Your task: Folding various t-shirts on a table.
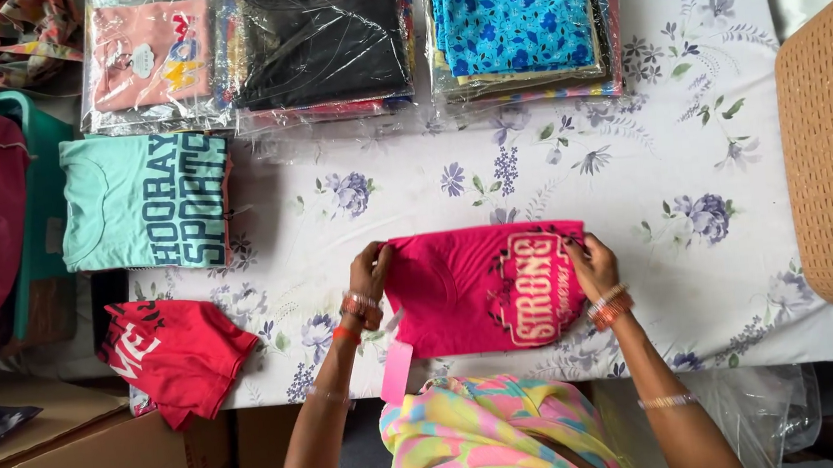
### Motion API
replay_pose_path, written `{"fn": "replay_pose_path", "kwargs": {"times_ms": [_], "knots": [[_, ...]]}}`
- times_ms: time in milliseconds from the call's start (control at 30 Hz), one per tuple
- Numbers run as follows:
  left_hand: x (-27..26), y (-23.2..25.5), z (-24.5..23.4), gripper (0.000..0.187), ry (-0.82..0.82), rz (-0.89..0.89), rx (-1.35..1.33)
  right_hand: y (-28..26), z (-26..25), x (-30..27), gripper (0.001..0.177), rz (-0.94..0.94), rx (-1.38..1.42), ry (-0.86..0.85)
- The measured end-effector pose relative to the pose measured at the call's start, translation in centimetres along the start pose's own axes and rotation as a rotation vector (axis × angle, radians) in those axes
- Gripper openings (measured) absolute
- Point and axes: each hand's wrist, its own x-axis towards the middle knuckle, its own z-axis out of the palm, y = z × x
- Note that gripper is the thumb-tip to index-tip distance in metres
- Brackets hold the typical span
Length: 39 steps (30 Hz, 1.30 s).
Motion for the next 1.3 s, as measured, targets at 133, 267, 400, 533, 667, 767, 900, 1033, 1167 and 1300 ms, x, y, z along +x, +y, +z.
{"fn": "replay_pose_path", "kwargs": {"times_ms": [133, 267, 400, 533, 667, 767, 900, 1033, 1167, 1300], "knots": [[5.0, -5.3, 2.6, 0.033, 0.099, -0.061, 0.19, -1.1, 2.8, 3.9, 0.027, 0.185, -0.25, 0.001], [6.2, -4.7, 2.4, 0.034, 0.208, -0.109, 0.2, 2.5, 3.4, 6.2, 0.027, 0.068, -0.005, -0.054], [5.8, -5.4, 2.1, 0.036, 0.264, -0.22, 0.076, 3.7, 2.1, 5.3, 0.046, 0.139, -0.039, -0.2], [2.4, -4.9, 2.0, 0.062, 0.14, -0.259, 0.005, 5.0, -0.3, 1.3, 0.08, 0.269, 0.03, -0.447], [-1.6, -5.0, 2.6, 0.082, 0.105, -0.025, 0.017, 1.2, -1.0, -3.7, 0.095, 0.385, 0.101, -0.532], [-2.8, -4.4, 2.1, 0.095, 0.068, 0.16, 0.067, -0.5, -0.7, -5.7, 0.092, 0.528, 0.144, -0.515], [-3.3, -4.2, 1.4, 0.097, -0.099, -0.024, 0.15, -1.0, -0.6, -6.3, 0.084, 0.517, 0.134, -0.426], [-4.3, 1.1, 2.6, 0.09, -0.009, -0.261, 0.559, -1.0, 0.5, -7.0, 0.089, 0.428, -0.662, -0.346], [-6.7, 0.8, 6.9, 0.079, 0.189, 0.022, 0.751, -7.5, 3.9, -6.8, 0.086, 0.07, -1.092, -0.153], [-8.4, -2.2, 10.8, 0.063, -0.127, 0.379, 0.66, -5.8, 10.8, -6.6, 0.069, -0.373, -0.796, -0.177]]}}
